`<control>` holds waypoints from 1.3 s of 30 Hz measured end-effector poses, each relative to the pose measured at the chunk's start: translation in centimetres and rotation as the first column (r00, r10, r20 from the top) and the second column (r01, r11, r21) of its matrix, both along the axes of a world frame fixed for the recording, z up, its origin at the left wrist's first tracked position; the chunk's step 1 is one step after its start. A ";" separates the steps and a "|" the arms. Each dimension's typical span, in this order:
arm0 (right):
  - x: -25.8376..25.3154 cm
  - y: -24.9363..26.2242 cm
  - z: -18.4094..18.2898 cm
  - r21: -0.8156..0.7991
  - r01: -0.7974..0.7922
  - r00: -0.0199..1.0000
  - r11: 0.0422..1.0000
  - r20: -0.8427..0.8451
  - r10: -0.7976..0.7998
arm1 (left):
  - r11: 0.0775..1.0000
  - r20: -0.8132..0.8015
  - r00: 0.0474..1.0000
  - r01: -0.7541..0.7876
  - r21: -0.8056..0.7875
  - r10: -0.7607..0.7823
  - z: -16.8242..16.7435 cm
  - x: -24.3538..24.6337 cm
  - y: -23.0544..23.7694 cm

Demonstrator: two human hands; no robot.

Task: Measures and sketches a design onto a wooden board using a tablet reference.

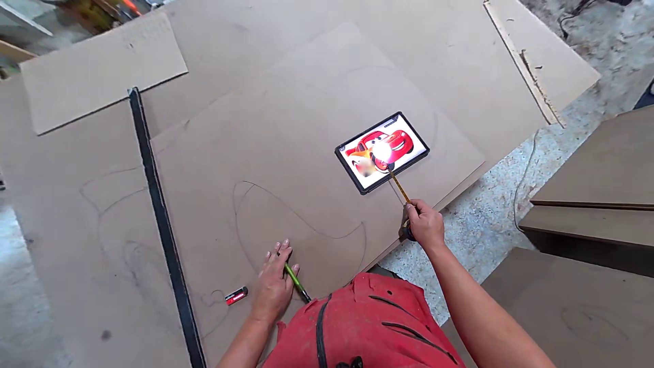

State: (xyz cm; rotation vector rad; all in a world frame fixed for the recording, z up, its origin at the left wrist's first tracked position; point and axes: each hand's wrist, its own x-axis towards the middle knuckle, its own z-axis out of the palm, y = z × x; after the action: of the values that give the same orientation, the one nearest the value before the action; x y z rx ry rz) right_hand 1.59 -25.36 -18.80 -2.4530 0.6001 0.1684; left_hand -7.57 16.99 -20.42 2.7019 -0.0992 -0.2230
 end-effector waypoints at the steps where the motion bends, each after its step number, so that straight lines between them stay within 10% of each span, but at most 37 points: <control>1: 0.0 -0.1 0.0 0.002 0.000 1.000 1.000 -0.005 0.000 | 1.000 0.003 1.000 0.000 0.003 0.000 0.0 0.0 0.0; 39: 0.3 -0.7 0.3 0.013 -0.048 0.999 0.999 -0.019 0.048 | 1.000 -0.038 0.999 -0.023 0.017 0.024 0.5 0.2 -0.6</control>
State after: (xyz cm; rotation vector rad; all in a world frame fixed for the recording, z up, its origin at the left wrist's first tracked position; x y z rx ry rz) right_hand 1.85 -26.05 -18.53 -2.4579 0.5466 0.2143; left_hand -7.41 16.40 -19.96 2.7119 -0.0541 -0.2693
